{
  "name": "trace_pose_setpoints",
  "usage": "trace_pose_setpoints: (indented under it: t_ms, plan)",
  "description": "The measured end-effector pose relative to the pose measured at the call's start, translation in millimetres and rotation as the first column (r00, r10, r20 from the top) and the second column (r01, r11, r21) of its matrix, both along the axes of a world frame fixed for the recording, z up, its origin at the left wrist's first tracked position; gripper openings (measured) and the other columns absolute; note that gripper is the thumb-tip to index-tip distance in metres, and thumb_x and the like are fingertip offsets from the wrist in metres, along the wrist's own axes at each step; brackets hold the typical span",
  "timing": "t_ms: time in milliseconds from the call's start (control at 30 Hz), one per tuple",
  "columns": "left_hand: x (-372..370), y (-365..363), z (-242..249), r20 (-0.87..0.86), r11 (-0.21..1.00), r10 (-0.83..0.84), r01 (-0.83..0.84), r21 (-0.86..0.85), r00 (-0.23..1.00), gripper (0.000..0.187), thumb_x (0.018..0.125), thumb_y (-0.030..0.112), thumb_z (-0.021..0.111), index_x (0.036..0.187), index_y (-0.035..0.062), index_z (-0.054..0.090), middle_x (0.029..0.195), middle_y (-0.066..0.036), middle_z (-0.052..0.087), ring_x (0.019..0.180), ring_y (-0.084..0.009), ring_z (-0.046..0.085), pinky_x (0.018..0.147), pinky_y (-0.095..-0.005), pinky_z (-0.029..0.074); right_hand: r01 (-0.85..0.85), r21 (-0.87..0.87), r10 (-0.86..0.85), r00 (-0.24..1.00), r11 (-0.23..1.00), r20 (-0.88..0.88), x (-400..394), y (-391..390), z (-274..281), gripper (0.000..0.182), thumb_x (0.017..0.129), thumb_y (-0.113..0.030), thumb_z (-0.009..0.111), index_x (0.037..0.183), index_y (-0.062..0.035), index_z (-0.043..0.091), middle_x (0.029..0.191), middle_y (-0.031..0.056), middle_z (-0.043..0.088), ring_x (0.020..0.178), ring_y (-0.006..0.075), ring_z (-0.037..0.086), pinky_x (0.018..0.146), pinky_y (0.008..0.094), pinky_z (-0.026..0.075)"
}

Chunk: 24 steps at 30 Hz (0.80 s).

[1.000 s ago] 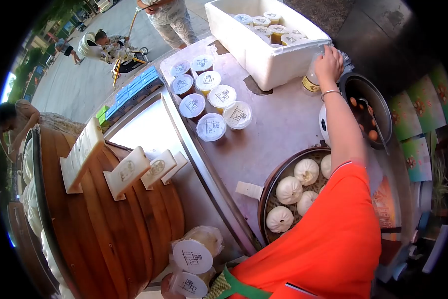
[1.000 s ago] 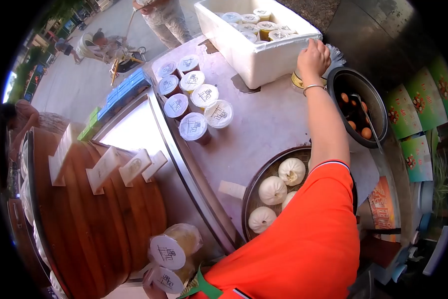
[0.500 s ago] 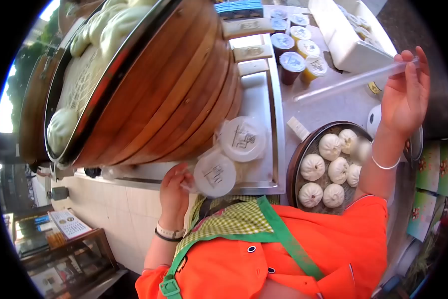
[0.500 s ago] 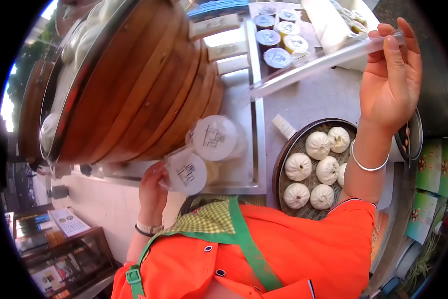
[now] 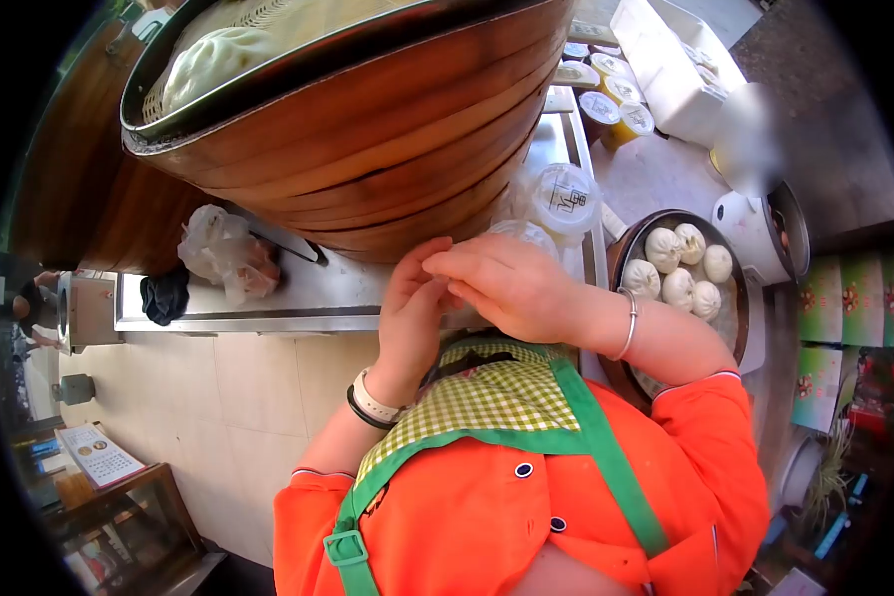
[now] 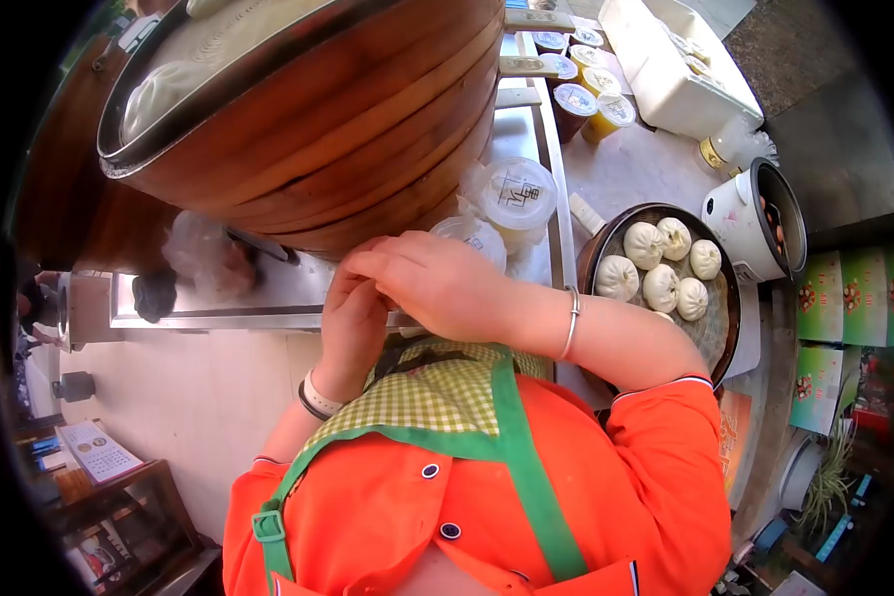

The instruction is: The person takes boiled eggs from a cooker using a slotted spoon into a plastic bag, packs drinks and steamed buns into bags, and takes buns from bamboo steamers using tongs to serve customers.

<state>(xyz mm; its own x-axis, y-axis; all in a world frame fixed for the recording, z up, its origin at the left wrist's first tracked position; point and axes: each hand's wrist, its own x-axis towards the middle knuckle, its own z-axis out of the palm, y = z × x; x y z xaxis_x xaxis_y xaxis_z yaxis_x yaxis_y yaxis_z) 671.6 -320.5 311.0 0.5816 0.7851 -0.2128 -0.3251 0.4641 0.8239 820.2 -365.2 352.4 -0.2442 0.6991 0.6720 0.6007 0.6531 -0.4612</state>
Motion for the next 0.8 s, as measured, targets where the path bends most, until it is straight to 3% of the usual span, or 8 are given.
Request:
trace_pose_setpoints:
  t_ms: [233, 267, 333, 433, 533, 667, 733, 800]
  plan:
    - [-2, 5, 6, -0.023, 0.981, -0.153, 0.155, 0.114, 0.988, 0.039, 0.087, 0.004, 0.034, 0.125, -0.0006, 0.04, 0.121, -0.016, 0.05, 0.074, -0.0131, 0.052, 0.068, -0.0244, 0.043, 0.48, -0.005, -0.48, 0.877, 0.877, -0.008, 11, -68, -19, 0.033, 0.078, -0.004, 0.058, 0.11, -0.0025, 0.053, 0.092, 0.0102, 0.057, 0.083, 0.0241, 0.056, 0.072, 0.034, 0.047]
    - [0, 6, 7, -0.025, 0.983, -0.15, 0.152, 0.101, 0.988, 0.039, 0.088, 0.007, 0.034, 0.125, -0.0008, 0.04, 0.12, -0.017, 0.051, 0.07, -0.013, 0.051, 0.067, -0.0241, 0.043, 0.53, -0.275, -0.592, 0.769, 0.802, -0.242, 17, -79, -35, 0.03, 0.081, -0.008, 0.057, 0.111, -0.0019, 0.052, 0.089, 0.0081, 0.056, 0.08, 0.0198, 0.055, 0.07, 0.0312, 0.046]
    - [2, 6, 9, -0.032, 0.982, -0.164, 0.166, 0.085, 0.986, 0.039, 0.089, 0.009, 0.033, 0.125, -0.001, 0.04, 0.12, -0.017, 0.051, 0.066, -0.0128, 0.05, 0.066, -0.0237, 0.043, 0.487, -0.537, -0.718, 0.56, 0.689, -0.414, 24, -86, -65, 0.029, 0.084, -0.012, 0.056, 0.111, -0.0012, 0.052, 0.087, 0.006, 0.056, 0.078, 0.0156, 0.054, 0.067, 0.0284, 0.045]
    - [5, 7, 13, 0.006, 0.982, -0.174, 0.173, 0.075, 0.985, 0.037, 0.089, 0.011, 0.036, 0.124, -0.0007, 0.043, 0.116, -0.014, 0.054, 0.069, -0.0111, 0.05, 0.069, -0.0233, 0.042, -0.169, -0.875, -0.868, 0.14, 0.453, -0.476, 25, -72, -85, 0.025, 0.088, -0.023, 0.052, 0.102, -0.0021, 0.054, 0.085, 0.0022, 0.054, 0.071, 0.0086, 0.047, 0.057, 0.0208, 0.038]
    - [4, 8, 14, -0.044, 0.971, -0.211, 0.214, 0.107, 0.977, 0.037, 0.09, 0.016, 0.036, 0.122, -0.002, 0.044, 0.113, -0.014, 0.056, 0.07, -0.0108, 0.049, 0.071, -0.0234, 0.041, -0.017, -0.841, -0.807, 0.27, 0.541, -0.525, 27, -66, -92, 0.022, 0.088, -0.023, 0.053, 0.1, -0.0038, 0.053, 0.082, 0.0018, 0.053, 0.074, 0.0075, 0.047, 0.062, 0.0212, 0.038]
    - [6, 13, 18, 0.031, 0.948, -0.293, 0.286, 0.141, 0.956, 0.04, 0.092, 0.023, 0.037, 0.121, -0.0033, 0.044, 0.109, -0.014, 0.057, 0.085, -0.015, 0.051, 0.079, -0.0262, 0.039, -0.151, -0.347, -0.348, 0.018, 0.926, -0.937, 34, -77, -45, 0.011, 0.089, -0.015, 0.049, 0.09, -0.005, 0.054, 0.08, 0.0, 0.053, 0.075, 0.0094, 0.047, 0.072, 0.023, 0.037]
    - [10, 6, 33, 0.077, 0.913, -0.375, 0.353, 0.205, 0.924, 0.042, 0.092, 0.026, 0.037, 0.123, -0.0032, 0.042, 0.109, -0.015, 0.056, 0.092, -0.017, 0.052, 0.083, -0.0278, 0.039, -0.204, -0.399, -0.39, 0.087, 0.894, -0.917, 28, -76, -14, 0.009, 0.088, -0.011, 0.048, 0.089, -0.0045, 0.055, 0.079, 0.0034, 0.054, 0.077, 0.0148, 0.05, 0.071, 0.0271, 0.04]
    - [23, -9, 52, -0.026, 0.908, -0.416, 0.417, 0.046, 0.909, 0.046, 0.093, 0.029, 0.039, 0.126, -0.0027, 0.036, 0.107, -0.016, 0.056, 0.103, -0.0215, 0.051, 0.09, -0.0319, 0.037, 0.116, -0.563, -0.418, 0.793, 0.818, -0.443, 17, -65, 7, 0.01, 0.085, -0.009, 0.051, 0.091, -0.0033, 0.056, 0.082, 0.0096, 0.055, 0.081, 0.0231, 0.053, 0.069, 0.0313, 0.043]
